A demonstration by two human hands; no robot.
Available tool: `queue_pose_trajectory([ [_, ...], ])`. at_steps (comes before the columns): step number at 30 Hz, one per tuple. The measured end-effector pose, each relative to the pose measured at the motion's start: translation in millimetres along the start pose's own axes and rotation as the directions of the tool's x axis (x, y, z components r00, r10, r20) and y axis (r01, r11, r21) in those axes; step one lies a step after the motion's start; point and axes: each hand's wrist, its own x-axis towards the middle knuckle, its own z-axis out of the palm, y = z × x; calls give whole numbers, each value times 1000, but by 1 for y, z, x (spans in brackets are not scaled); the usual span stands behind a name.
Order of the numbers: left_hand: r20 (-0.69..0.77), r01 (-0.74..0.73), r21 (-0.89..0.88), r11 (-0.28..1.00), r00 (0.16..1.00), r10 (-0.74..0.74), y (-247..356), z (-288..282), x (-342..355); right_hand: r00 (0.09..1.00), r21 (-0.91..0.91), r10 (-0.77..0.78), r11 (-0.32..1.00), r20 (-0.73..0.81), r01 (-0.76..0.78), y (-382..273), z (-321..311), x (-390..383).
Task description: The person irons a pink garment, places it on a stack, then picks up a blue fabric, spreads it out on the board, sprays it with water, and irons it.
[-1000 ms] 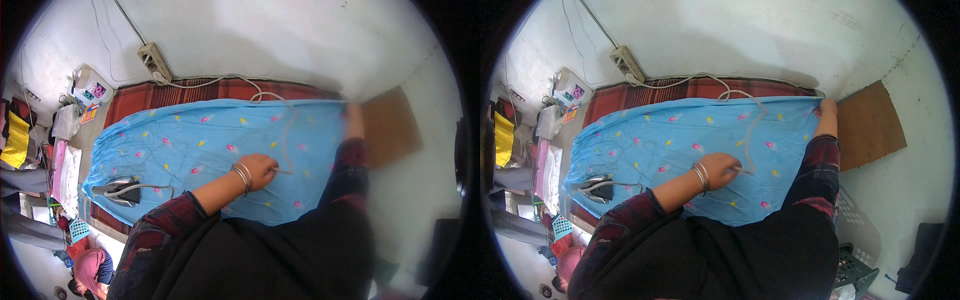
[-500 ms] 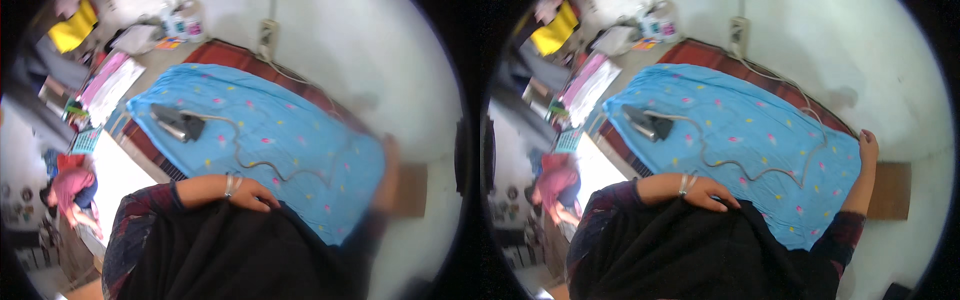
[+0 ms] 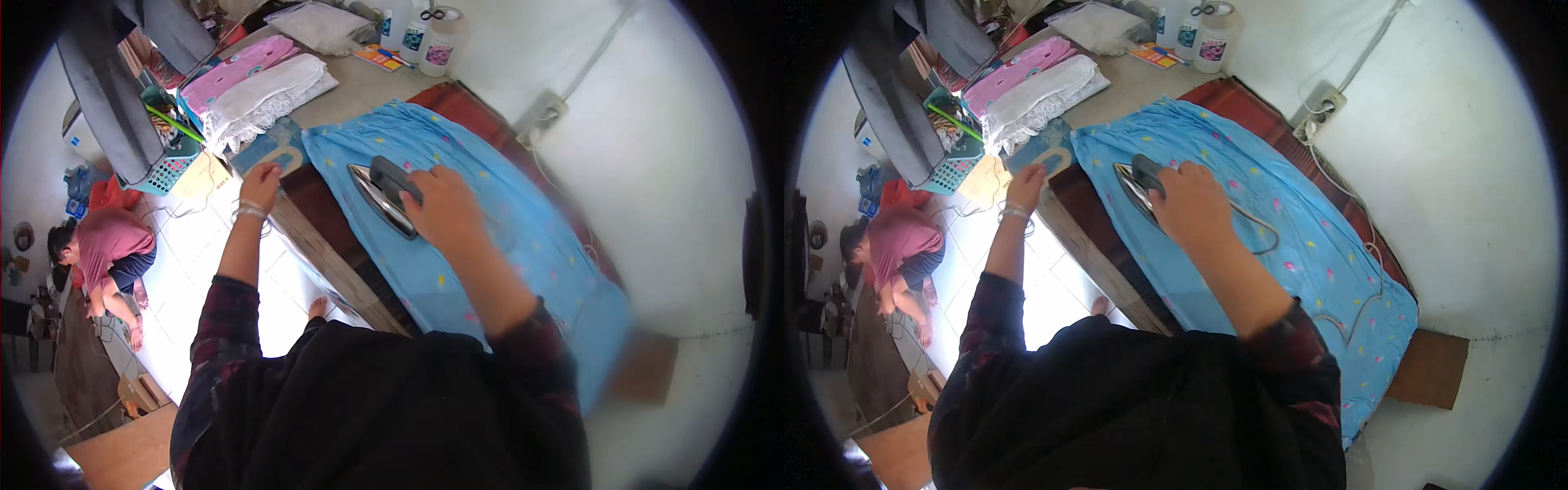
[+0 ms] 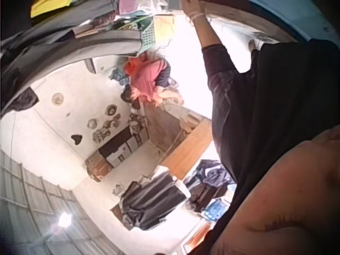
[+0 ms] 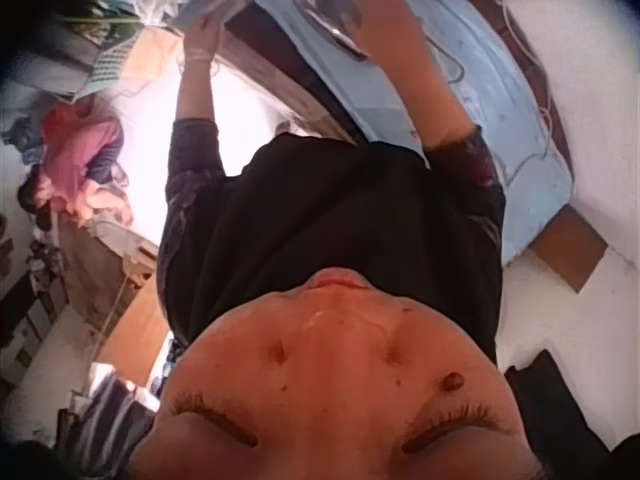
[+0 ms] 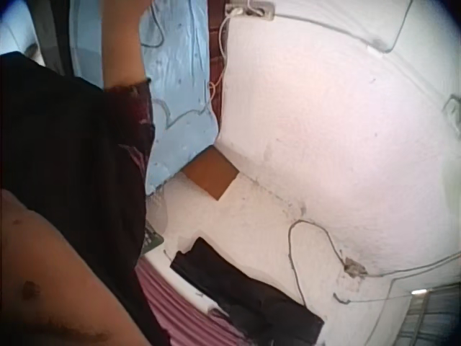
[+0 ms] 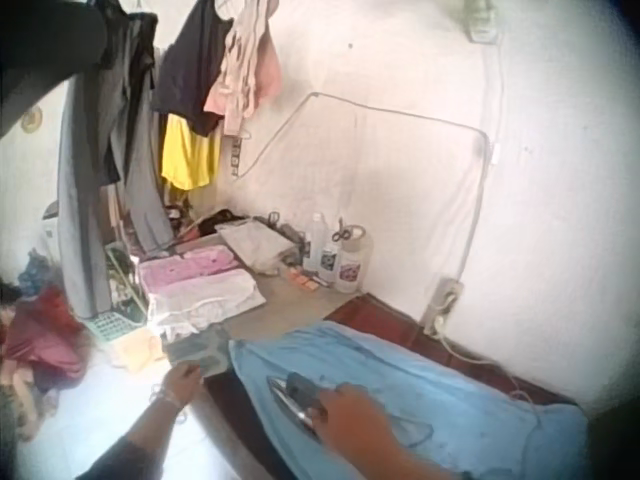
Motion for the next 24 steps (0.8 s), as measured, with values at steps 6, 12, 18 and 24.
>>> queue_pose_trajectory([
  [6,189,19,237,971,980,-66,-7,60,101,915,-299,372,901,160,-314,6,95,51],
  [12,360,-52,538,842,917,-174,27,86,145,811,-220,430,902,396,-371,-35,72,-3],
  [18,634,-334,623,707,746,-206,11,87,187,517,-370,853,502,64,-782,18,49,-35],
  [24,793,-499,486,718,597,-122,20,95,198,528,-368,837,540,142,-757,33,50,-42],
])
